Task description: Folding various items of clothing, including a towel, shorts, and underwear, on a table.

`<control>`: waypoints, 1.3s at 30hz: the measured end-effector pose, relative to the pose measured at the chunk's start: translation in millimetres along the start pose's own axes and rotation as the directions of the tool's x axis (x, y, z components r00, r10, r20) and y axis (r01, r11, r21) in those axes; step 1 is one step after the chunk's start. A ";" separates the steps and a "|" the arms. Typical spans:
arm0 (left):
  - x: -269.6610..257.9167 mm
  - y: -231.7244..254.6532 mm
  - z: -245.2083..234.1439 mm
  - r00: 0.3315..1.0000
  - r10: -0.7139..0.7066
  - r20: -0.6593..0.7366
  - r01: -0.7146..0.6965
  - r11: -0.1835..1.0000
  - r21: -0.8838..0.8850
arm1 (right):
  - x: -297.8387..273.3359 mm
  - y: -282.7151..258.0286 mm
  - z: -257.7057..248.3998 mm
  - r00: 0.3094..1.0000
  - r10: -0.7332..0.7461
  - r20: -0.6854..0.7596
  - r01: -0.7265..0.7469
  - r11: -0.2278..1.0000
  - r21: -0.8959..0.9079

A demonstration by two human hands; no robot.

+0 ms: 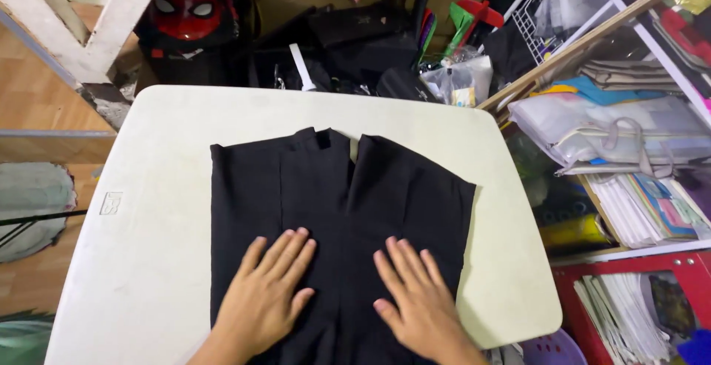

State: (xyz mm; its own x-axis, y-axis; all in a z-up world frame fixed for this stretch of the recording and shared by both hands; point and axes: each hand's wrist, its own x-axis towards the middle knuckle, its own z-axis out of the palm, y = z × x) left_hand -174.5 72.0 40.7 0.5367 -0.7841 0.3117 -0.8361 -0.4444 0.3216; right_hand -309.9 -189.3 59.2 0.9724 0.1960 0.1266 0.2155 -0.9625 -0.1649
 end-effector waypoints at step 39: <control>-143.6 8.2 60.0 0.975 0.020 -0.223 0.042 0.961 0.273 | -137.4 29.5 93.4 0.947 -0.085 -0.310 0.003 0.967 -0.256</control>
State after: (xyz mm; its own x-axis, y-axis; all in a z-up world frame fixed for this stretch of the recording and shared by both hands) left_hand -265.3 154.9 -55.0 0.5315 -0.6765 0.5097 -0.8118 -0.5786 0.0786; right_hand -428.8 -227.1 -54.4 0.8746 0.2092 0.4374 0.1884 -0.9779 0.0910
